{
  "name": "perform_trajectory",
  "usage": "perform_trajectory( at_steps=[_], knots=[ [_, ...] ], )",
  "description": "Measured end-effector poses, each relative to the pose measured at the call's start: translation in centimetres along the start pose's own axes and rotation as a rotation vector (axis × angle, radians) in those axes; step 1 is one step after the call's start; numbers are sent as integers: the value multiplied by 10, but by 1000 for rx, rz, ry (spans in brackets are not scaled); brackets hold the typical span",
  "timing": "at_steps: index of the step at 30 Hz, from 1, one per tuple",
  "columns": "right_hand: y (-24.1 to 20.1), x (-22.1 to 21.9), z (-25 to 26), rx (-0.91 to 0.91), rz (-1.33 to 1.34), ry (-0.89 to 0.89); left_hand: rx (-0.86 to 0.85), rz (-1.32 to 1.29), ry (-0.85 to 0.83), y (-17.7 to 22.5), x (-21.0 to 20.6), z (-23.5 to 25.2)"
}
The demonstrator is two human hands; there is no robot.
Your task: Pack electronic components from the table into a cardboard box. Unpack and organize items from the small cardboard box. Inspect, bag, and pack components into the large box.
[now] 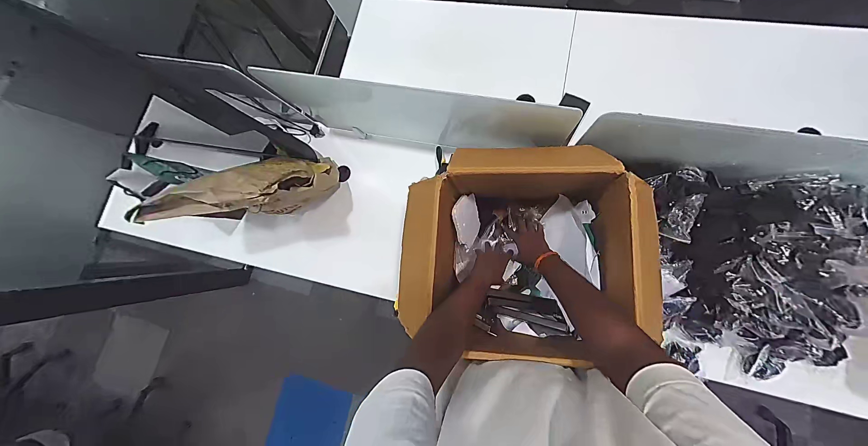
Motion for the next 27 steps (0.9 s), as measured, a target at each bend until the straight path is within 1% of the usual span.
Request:
perform_trajectory(
  at_steps=[1,3,4,6,9,10,12,14,16,19,21,23,25,27],
  knots=[
    [-1,7,-3,3,-35,9,45,27,-54,3,-2,-2],
    [0,20,-10,7,-87,38,156,1,-83,18,6,-15],
    [0,23,-14,16,-83,12,206,-16,-95,26,12,-23],
    [2,23,-24,32,-80,-117,275,-28,-154,34,25,-33],
    [4,-1,-38,41,-200,-330,324,19,-202,27,31,-39],
    [3,-8,-40,48,-235,-348,332,55,-216,24,29,-38],
    [5,-19,-38,96,-255,-319,335,114,-213,22,23,-36],
    [8,-25,-38,169,-249,-275,304,120,-174,25,23,-37],
    [9,-25,-36,200,-233,-258,227,74,-91,26,25,-29],
    [4,-9,-38,196,-204,-305,-21,-21,28,20,14,-3],
    [2,8,-39,172,-110,-318,-114,-91,2,18,8,6],
    [11,16,-33,144,22,-286,-133,-119,-49,15,2,9],
    [22,24,-24,57,179,-221,-137,-78,-101,12,-1,12],
    [22,42,-20,-32,251,-147,-144,-19,-151,13,5,10]
  ],
)
Point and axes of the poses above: each hand's wrist, its own z-axis towards the middle knuckle, its own x-axis out of the back of the hand, y = z × x, the point moved 1 cm from there along z, towards the middle knuckle, and after that the axes turned 6 degrees about x, right-handed, at the moved point
